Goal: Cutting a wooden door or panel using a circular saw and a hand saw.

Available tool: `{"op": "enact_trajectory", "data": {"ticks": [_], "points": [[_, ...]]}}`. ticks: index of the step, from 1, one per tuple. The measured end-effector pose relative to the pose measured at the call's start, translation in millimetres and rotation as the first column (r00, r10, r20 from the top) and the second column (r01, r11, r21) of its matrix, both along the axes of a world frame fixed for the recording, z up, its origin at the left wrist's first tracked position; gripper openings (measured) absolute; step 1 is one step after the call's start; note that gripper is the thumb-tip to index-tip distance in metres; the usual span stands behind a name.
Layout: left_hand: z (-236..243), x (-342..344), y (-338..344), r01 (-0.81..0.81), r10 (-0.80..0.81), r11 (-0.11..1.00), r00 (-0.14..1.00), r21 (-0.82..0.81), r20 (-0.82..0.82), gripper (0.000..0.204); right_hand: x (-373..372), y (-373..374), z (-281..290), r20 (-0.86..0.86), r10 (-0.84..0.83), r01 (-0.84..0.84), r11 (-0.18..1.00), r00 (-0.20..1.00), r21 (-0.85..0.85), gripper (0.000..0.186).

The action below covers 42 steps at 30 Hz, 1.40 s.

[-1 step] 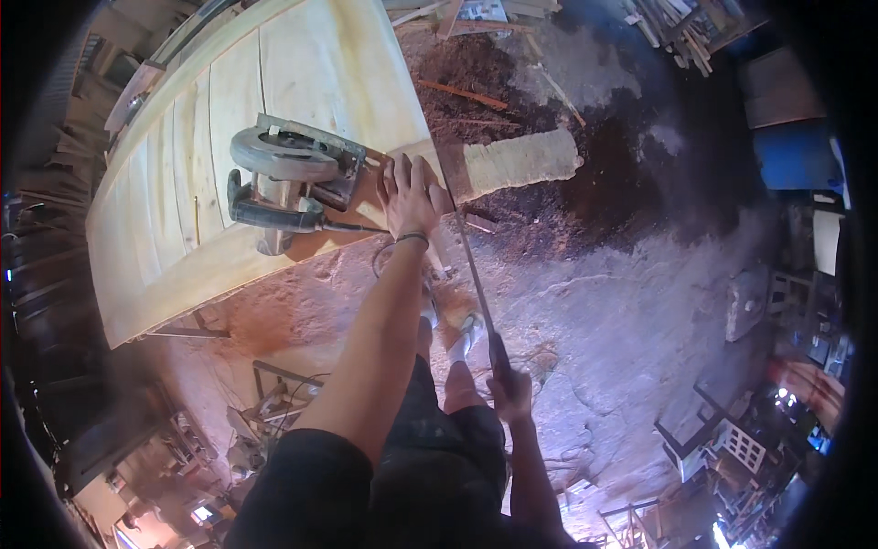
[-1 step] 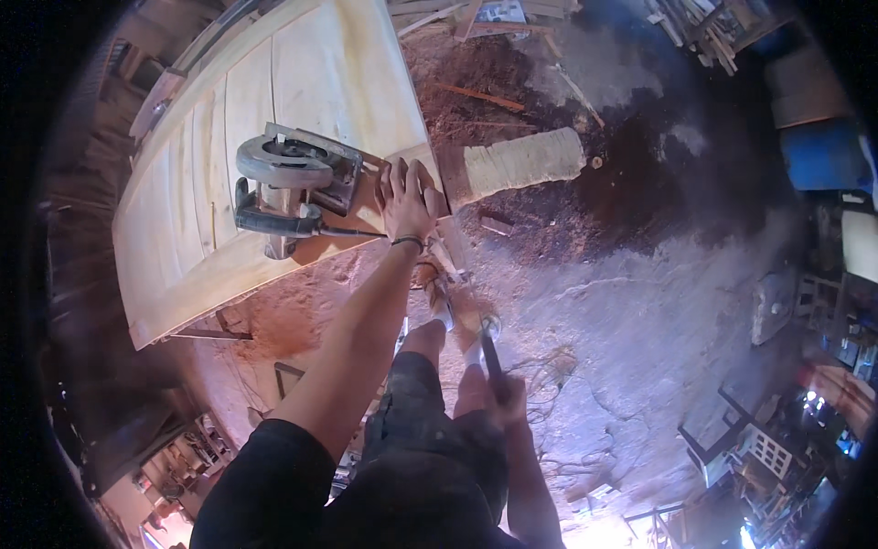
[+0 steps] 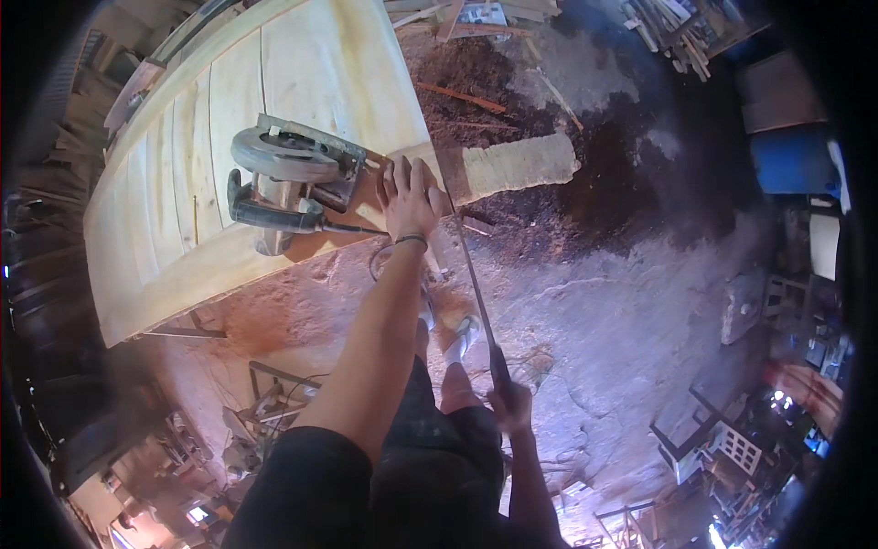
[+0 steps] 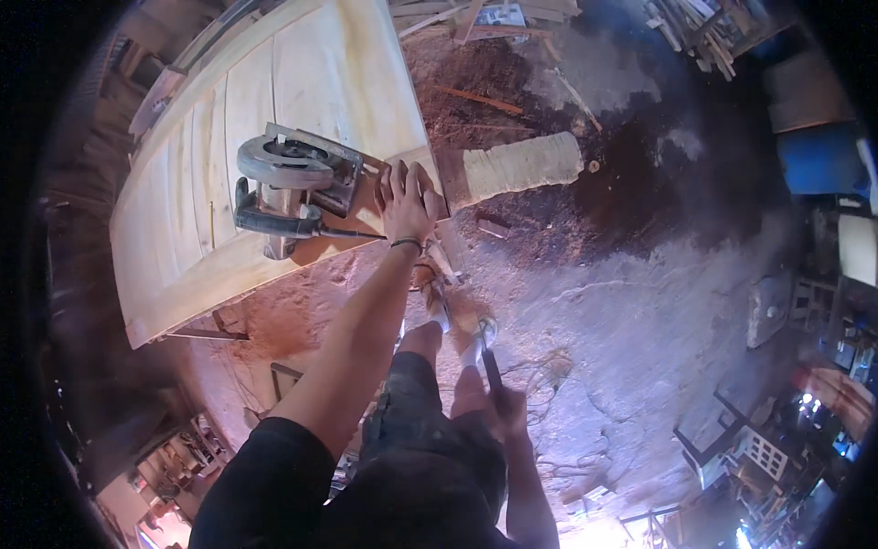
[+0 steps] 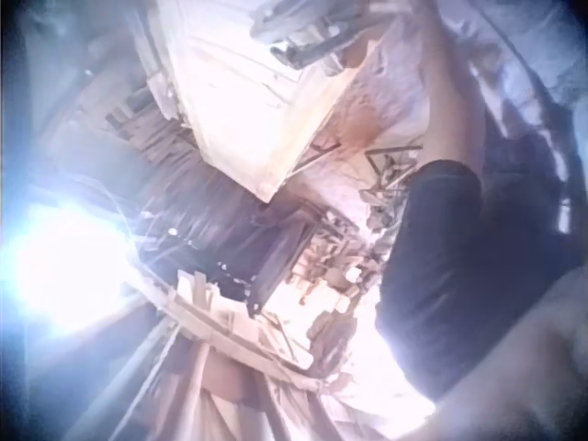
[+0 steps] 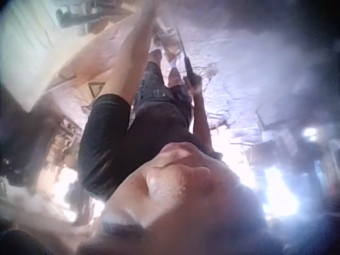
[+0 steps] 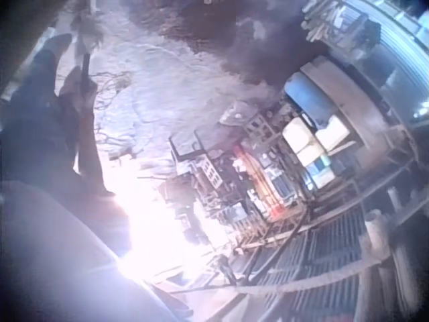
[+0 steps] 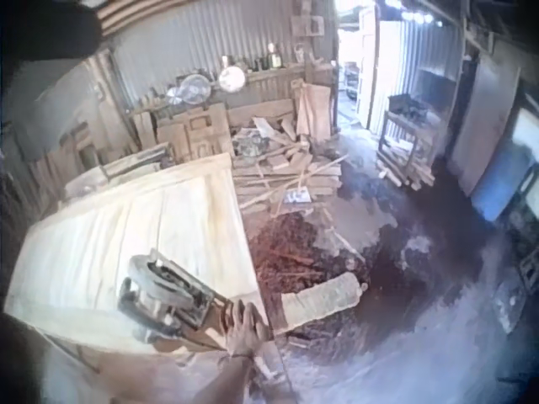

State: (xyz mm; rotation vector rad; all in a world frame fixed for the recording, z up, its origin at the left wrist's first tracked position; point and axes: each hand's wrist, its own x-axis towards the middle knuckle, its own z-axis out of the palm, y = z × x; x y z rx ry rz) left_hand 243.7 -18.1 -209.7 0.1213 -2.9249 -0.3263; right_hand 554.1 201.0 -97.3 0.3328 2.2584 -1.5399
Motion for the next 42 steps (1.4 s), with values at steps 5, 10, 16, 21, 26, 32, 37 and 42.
{"op": "enact_trajectory", "data": {"ticks": [5,10,16,21,26,32,37,42], "points": [[10,1,11,0.021,-0.019,0.978,1.000,0.208,-0.008,0.061,48,36,62,0.033,-0.061,0.059,0.996,0.998,0.074,0.052],[4,-5,13,0.000,-0.016,0.987,0.996,0.162,0.093,0.061,71,55,77,-0.062,-0.057,0.079,0.890,0.996,0.449,0.025],[6,-2,3,-0.013,0.008,0.981,1.000,0.193,0.023,0.058,5,19,121,-0.233,-0.230,0.311,0.855,0.945,0.415,0.021],[38,25,-2,0.191,-0.252,0.800,0.967,0.568,0.029,0.038,-92,-71,151,-0.518,0.116,-0.001,0.976,0.847,0.216,0.021],[39,153,-28,0.117,-0.348,0.041,0.933,0.992,-0.096,0.025,-183,-187,190,-0.703,0.345,-0.255,0.938,0.622,0.235,0.019],[12,291,-142,-0.326,-0.114,0.405,0.909,0.854,0.401,0.030,-254,-312,184,-0.791,0.387,-0.415,0.890,0.473,0.187,0.023],[-17,365,-211,-0.641,0.123,0.475,0.727,0.603,0.676,0.033,-311,-413,142,-0.703,0.600,-0.513,0.770,0.382,0.378,0.037],[-34,374,-200,-0.670,0.155,0.384,0.725,0.635,0.671,0.037,-317,-430,120,-0.680,0.638,-0.464,0.756,0.361,0.462,0.038]]}}
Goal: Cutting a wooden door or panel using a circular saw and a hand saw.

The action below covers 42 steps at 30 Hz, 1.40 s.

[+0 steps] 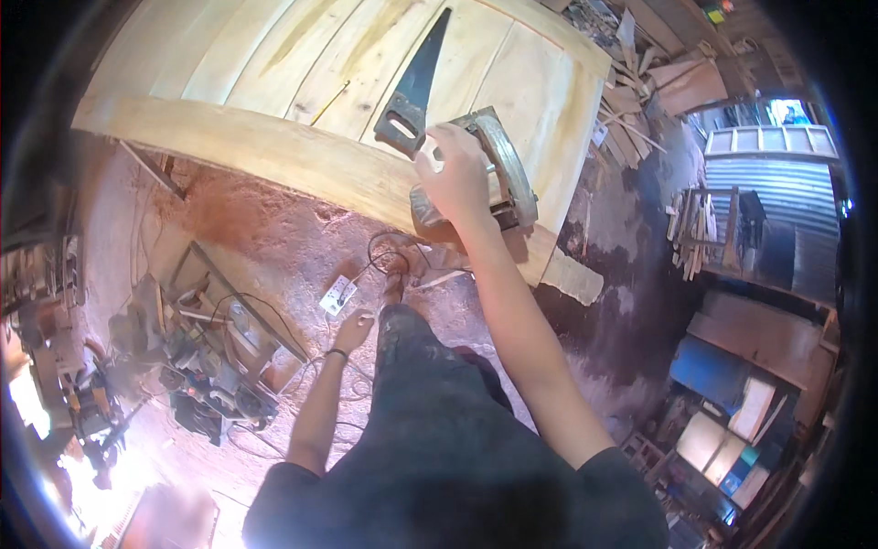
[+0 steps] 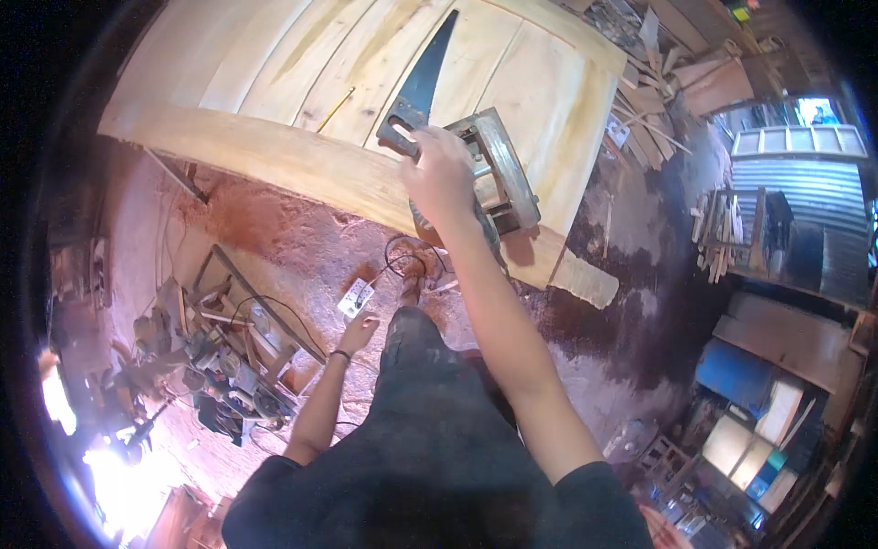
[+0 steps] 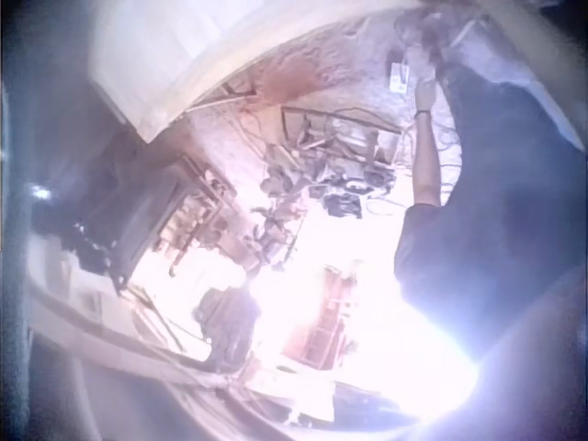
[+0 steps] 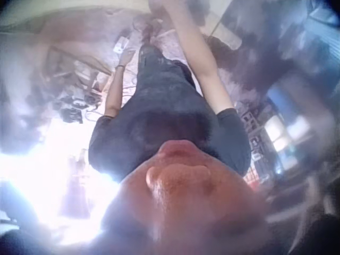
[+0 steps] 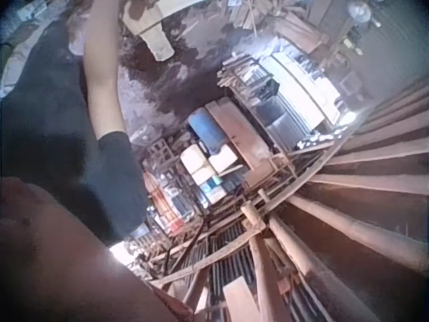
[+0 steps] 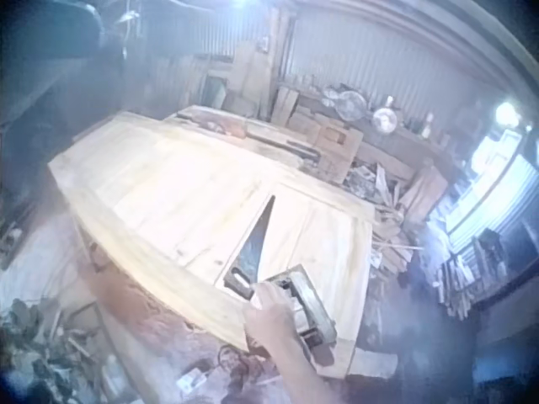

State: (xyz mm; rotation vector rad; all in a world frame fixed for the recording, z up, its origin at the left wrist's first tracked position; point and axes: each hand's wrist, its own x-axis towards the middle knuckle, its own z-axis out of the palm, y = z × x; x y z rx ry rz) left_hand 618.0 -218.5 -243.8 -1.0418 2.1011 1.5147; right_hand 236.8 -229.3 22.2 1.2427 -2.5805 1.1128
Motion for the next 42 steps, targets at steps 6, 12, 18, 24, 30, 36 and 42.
{"op": "enact_trajectory", "data": {"ticks": [6,12,18,24,30,36,42], "points": [[22,-79,34,-0.063,0.040,0.917,0.997,0.395,0.065,0.032,8,91,-67,0.195,-0.377,0.316,0.905,0.905,0.283,0.047],[19,-115,31,0.169,-0.137,0.899,0.985,0.405,-0.109,0.036,-23,88,-64,0.585,-0.183,0.077,0.977,0.790,0.201,0.051],[-4,-148,58,0.453,-0.399,0.875,0.875,0.171,-0.276,0.043,-3,111,-49,0.607,-0.326,0.174,0.939,0.725,0.297,0.042],[-29,-138,84,0.558,-0.533,0.824,0.821,0.095,-0.203,0.042,50,192,-20,0.709,-0.293,0.112,0.950,0.641,0.292,0.040],[-44,-96,74,0.729,-0.733,0.680,0.673,-0.079,-0.098,0.045,118,345,-4,0.755,-0.505,0.352,0.857,0.418,0.377,0.045],[-56,-51,35,0.626,-0.572,0.765,0.767,-0.148,0.290,0.050,170,472,-39,0.746,-0.539,0.543,0.790,0.391,0.286,0.062],[-31,-84,129,0.473,-0.424,0.865,0.867,-0.166,0.262,0.051,181,587,-52,0.722,-0.620,0.701,0.660,0.308,0.268,0.058]]}}
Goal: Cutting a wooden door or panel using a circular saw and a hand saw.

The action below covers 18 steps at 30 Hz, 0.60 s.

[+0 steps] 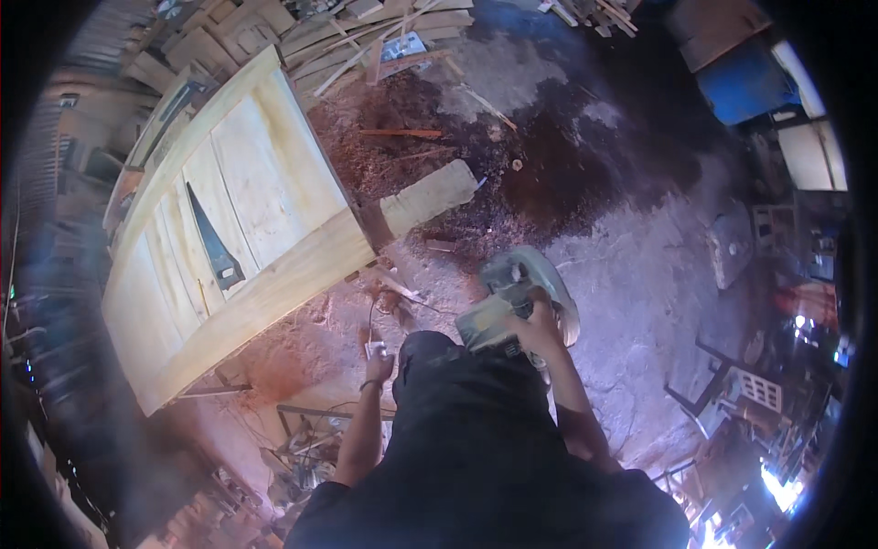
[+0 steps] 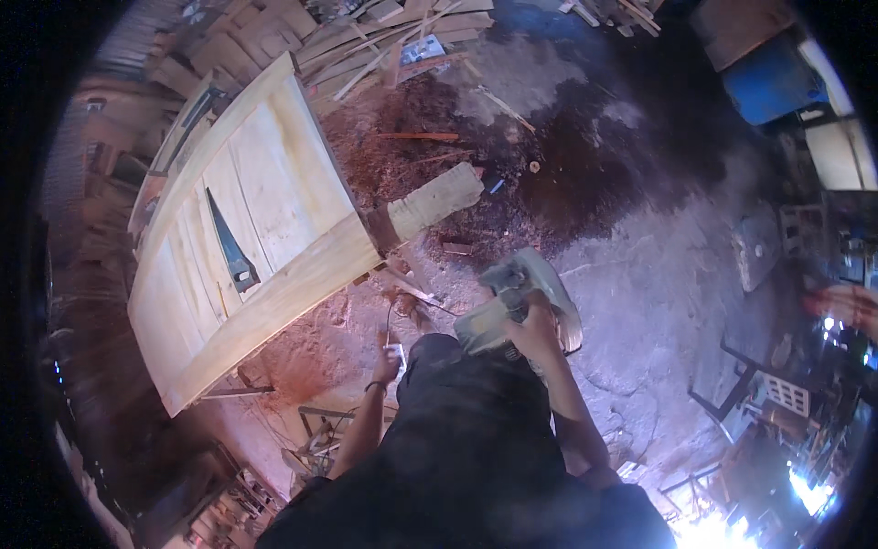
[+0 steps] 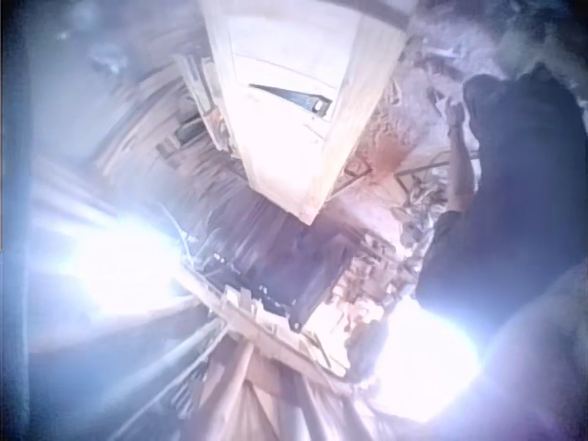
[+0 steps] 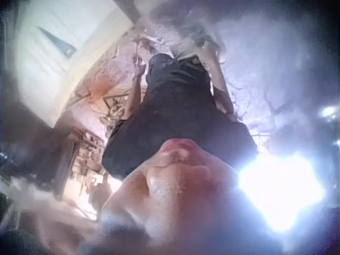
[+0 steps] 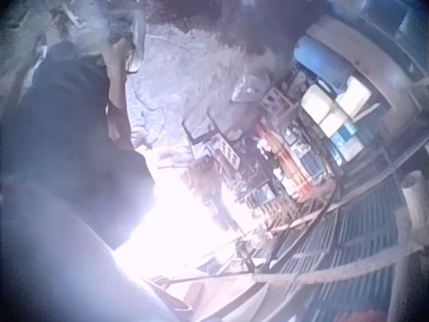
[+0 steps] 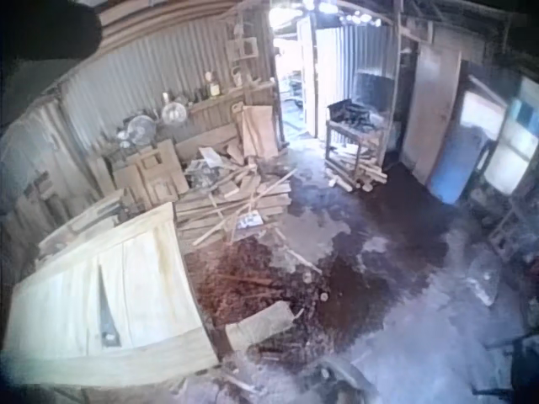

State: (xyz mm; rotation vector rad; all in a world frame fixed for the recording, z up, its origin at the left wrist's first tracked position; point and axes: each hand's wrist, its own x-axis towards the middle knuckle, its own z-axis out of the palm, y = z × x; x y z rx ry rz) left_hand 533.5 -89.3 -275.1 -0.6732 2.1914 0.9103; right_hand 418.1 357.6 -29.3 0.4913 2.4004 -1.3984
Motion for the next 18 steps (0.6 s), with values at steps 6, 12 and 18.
{"op": "enact_trajectory", "data": {"ticks": [6,12,18], "points": [[80,-131,249,0.688,-0.559,0.685,0.707,0.239,-0.433,0.061,-15,93,12,0.175,-0.394,0.430,0.842,0.903,-0.326,0.046],[143,-148,395,0.759,-0.591,0.271,0.617,0.593,-0.520,0.064,-32,137,44,0.160,-0.548,0.552,0.690,0.821,-0.467,0.037],[130,-178,430,0.772,-0.833,0.055,0.385,0.633,-0.397,0.063,-56,154,74,0.210,-0.663,0.639,0.509,0.719,-0.577,0.032]]}}
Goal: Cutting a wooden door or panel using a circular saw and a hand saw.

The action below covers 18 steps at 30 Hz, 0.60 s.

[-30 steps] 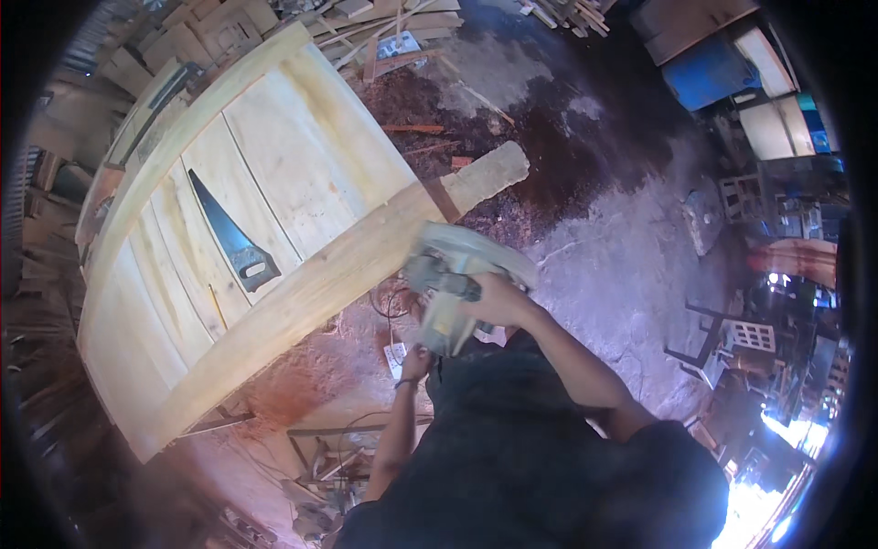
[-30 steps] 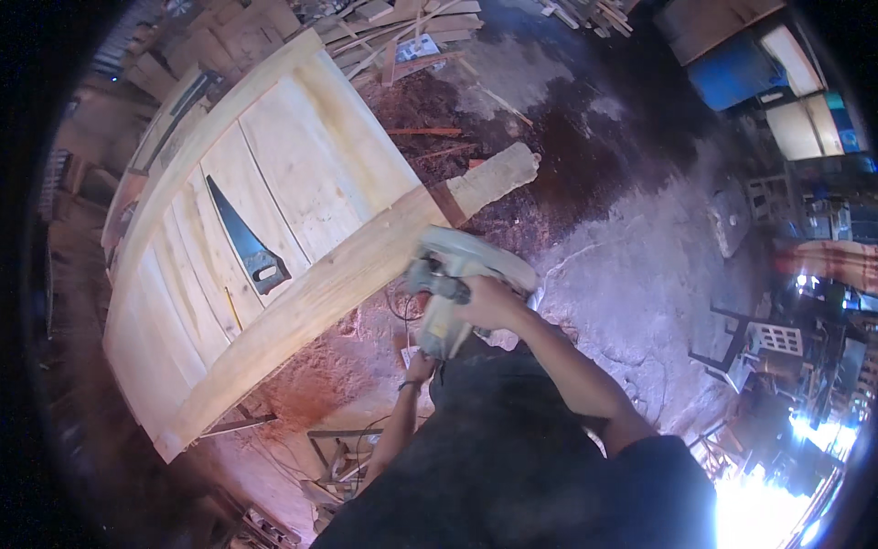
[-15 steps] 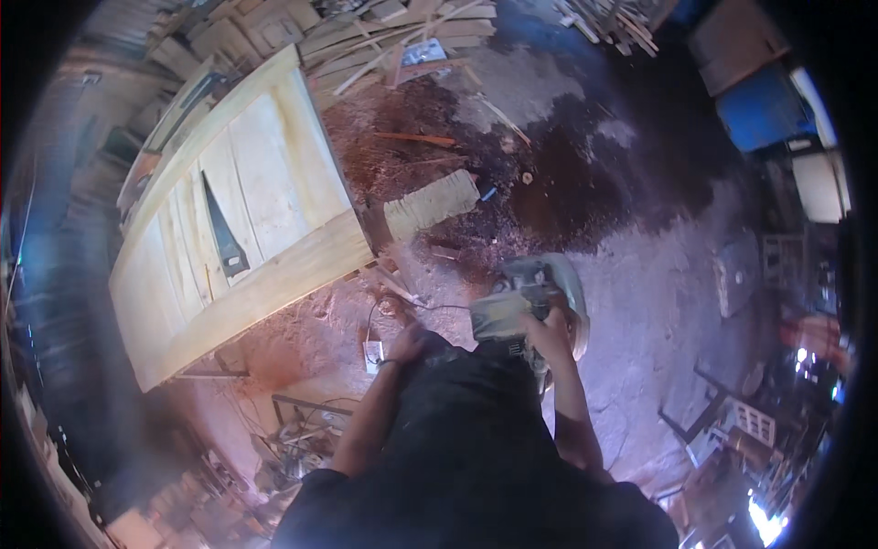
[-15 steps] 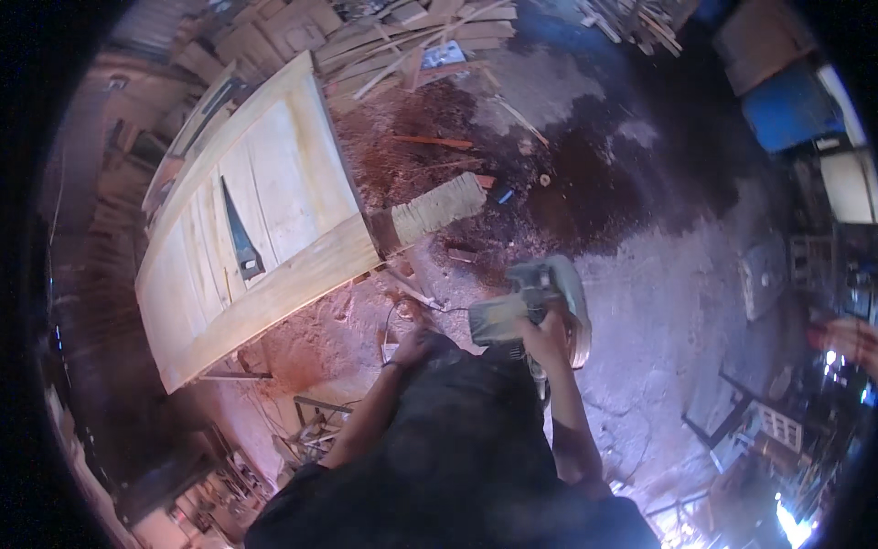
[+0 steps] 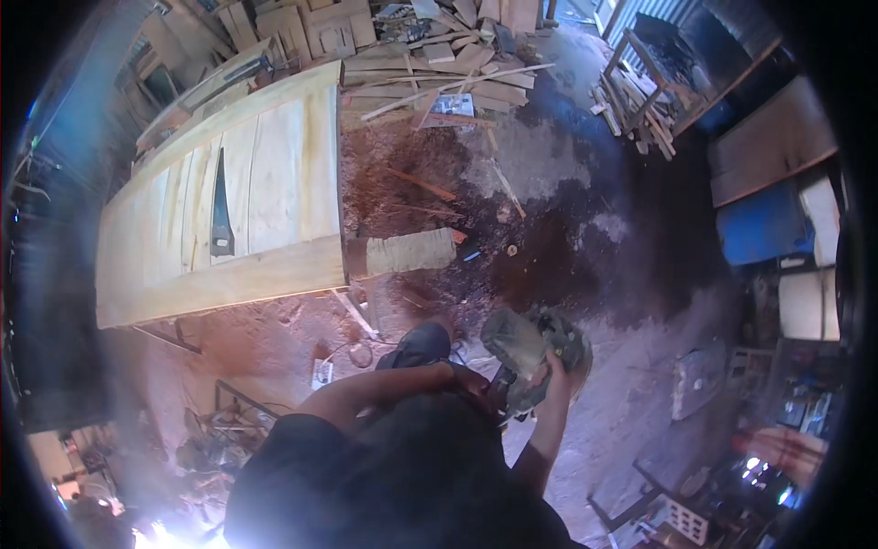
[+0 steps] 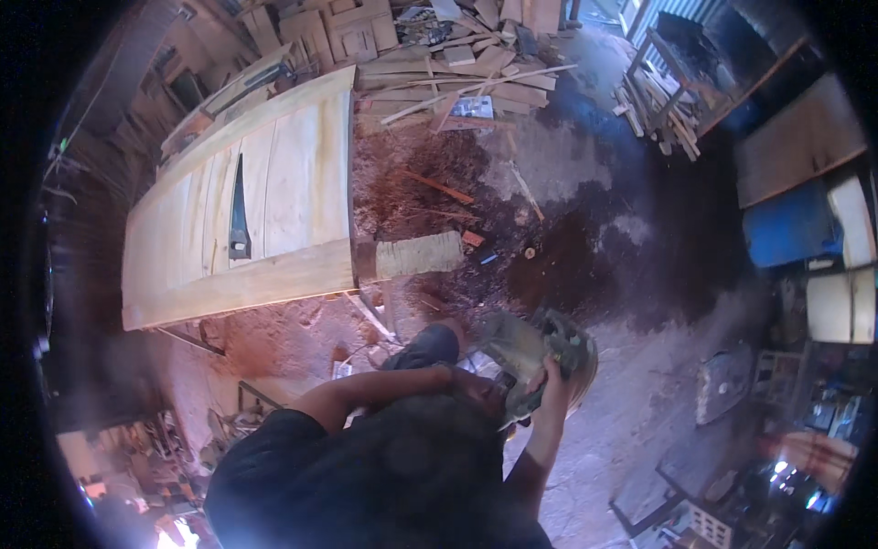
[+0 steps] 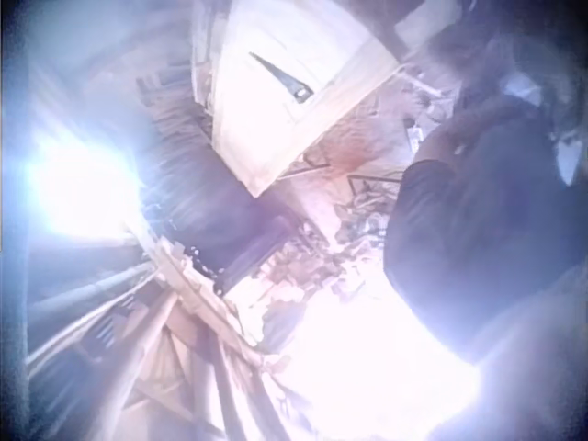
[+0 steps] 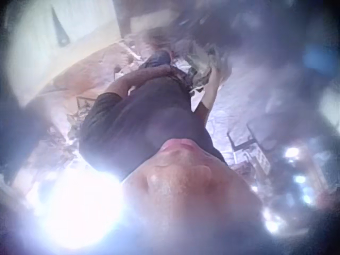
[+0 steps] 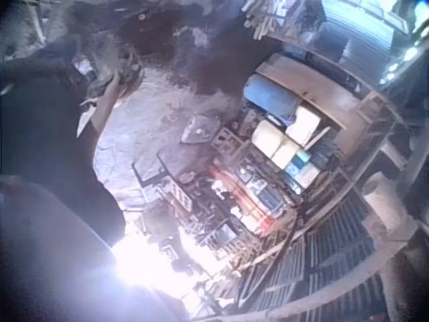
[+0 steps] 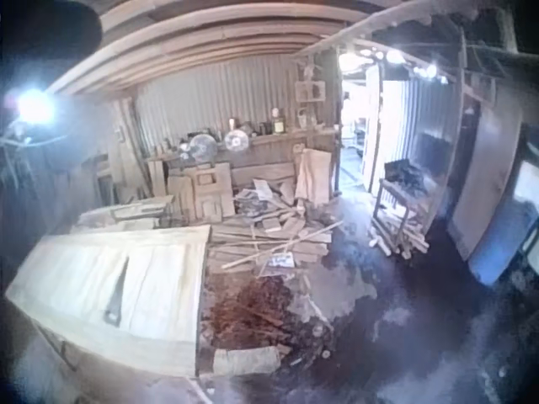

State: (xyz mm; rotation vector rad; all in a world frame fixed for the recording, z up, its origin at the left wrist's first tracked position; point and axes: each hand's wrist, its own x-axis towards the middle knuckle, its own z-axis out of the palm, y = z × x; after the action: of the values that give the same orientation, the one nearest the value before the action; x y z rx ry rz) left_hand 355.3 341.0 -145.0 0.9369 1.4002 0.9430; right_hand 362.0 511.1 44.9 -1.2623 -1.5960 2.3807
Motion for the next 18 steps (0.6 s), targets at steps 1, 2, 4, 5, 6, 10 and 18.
{"op": "enact_trajectory", "data": {"ticks": [1,2,4,5,6,10,18], "points": [[-4,-8,6,0.049,-0.049,0.999,0.999,-0.018,0.001,0.063,-6,-3,7,-0.048,-0.074,0.078,0.995,0.996,0.069,0.019],[-8,-15,12,0.097,-0.097,0.995,0.995,-0.030,0.004,0.063,-14,1,7,-0.052,-0.055,0.059,0.995,0.997,0.087,0.019],[-16,-34,27,0.179,-0.179,0.982,0.984,-0.056,0.002,0.063,-26,12,-4,0.013,-0.164,0.163,0.986,0.986,0.035,0.012],[-18,-44,34,0.217,-0.218,0.974,0.976,-0.063,-0.006,0.063,-23,37,-32,0.124,-0.034,0.038,0.999,0.992,-0.037,0.013],[-22,-55,40,0.249,-0.251,0.966,0.968,-0.069,-0.012,0.063,-28,47,-35,0.129,-0.011,0.014,1.000,0.992,-0.023,0.013],[-43,-107,67,0.351,-0.355,0.933,0.934,-0.082,-0.041,0.064,-57,70,-30,0.165,-0.036,0.042,0.999,0.986,-0.030,0.017],[-134,-311,50,-0.001,-0.031,0.998,0.864,-0.064,-0.502,0.046,-189,92,-6,0.360,-0.136,0.083,0.984,0.923,0.160,0.023]]}}
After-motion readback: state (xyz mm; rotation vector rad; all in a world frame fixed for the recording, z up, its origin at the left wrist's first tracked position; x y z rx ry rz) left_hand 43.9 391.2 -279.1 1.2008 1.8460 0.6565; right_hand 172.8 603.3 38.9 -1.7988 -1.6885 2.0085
